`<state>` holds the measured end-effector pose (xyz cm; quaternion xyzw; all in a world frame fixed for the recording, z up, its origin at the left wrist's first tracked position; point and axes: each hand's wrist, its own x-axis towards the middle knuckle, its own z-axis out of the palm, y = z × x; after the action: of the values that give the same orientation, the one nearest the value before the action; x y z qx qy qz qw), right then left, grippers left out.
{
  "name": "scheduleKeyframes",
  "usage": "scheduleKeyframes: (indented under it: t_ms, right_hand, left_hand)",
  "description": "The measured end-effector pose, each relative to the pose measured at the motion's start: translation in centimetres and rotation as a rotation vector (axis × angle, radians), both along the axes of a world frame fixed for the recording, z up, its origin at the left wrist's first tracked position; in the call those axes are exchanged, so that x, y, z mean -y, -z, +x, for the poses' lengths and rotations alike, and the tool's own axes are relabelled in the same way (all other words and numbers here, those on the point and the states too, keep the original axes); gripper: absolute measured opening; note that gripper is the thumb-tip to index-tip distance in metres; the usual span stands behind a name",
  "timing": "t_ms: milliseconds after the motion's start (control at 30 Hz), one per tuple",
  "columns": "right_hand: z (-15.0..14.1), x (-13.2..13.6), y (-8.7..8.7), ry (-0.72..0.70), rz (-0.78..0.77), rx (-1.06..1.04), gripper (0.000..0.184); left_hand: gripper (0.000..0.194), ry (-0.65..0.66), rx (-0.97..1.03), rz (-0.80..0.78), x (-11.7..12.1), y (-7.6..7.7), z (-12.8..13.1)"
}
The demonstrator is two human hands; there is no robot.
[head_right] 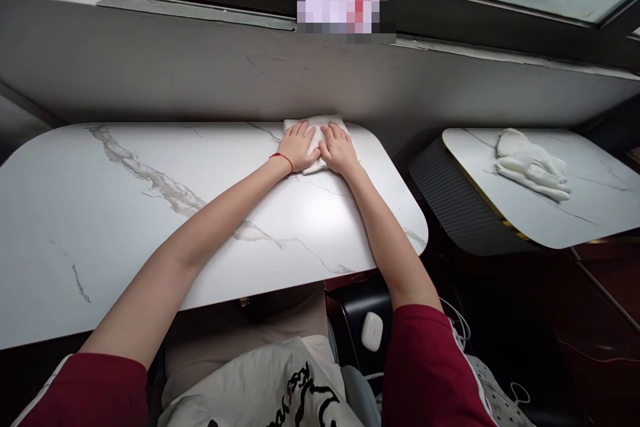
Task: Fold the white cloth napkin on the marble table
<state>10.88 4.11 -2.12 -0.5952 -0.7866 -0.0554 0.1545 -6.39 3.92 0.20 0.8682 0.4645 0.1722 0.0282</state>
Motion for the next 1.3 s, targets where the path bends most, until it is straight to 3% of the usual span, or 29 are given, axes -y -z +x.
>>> scheduleKeyframes:
  t_ms: [533, 767, 967, 1200, 1300]
  right_hand:
    - [-0.6, 1.5, -1.0, 0.025, -0.059, -0.007, 0.059]
    - [-1.0, 2.1, -1.3, 0.054, -0.082, 0.008, 0.060]
    - [-1.7, 3.2, -2.0, 0.065, -0.096, 0.045, 0.057]
    - [-3.1, 5.0, -3.8, 0.117, -0.091, 0.118, 0.044]
    - [-3.4, 5.0, -4.0, 0.160, -0.028, 0.084, 0.044]
  left_hand:
    - [0.055, 0.055, 0.035, 0.046, -0.5, -0.3, -0.6]
    - [0.066, 0.047, 0.001, -0.030, -0.3, -0.4, -0.8]
    - [0.064, 0.055, -0.057, -0.017, 0.3, -0.8, -1.0]
    - [0.069, -0.054, -0.011, 0.050, 1.5, -1.6, -0.8]
    - [0.057, -0.084, -0.001, 0.051, 2.2, -1.9, -0.6]
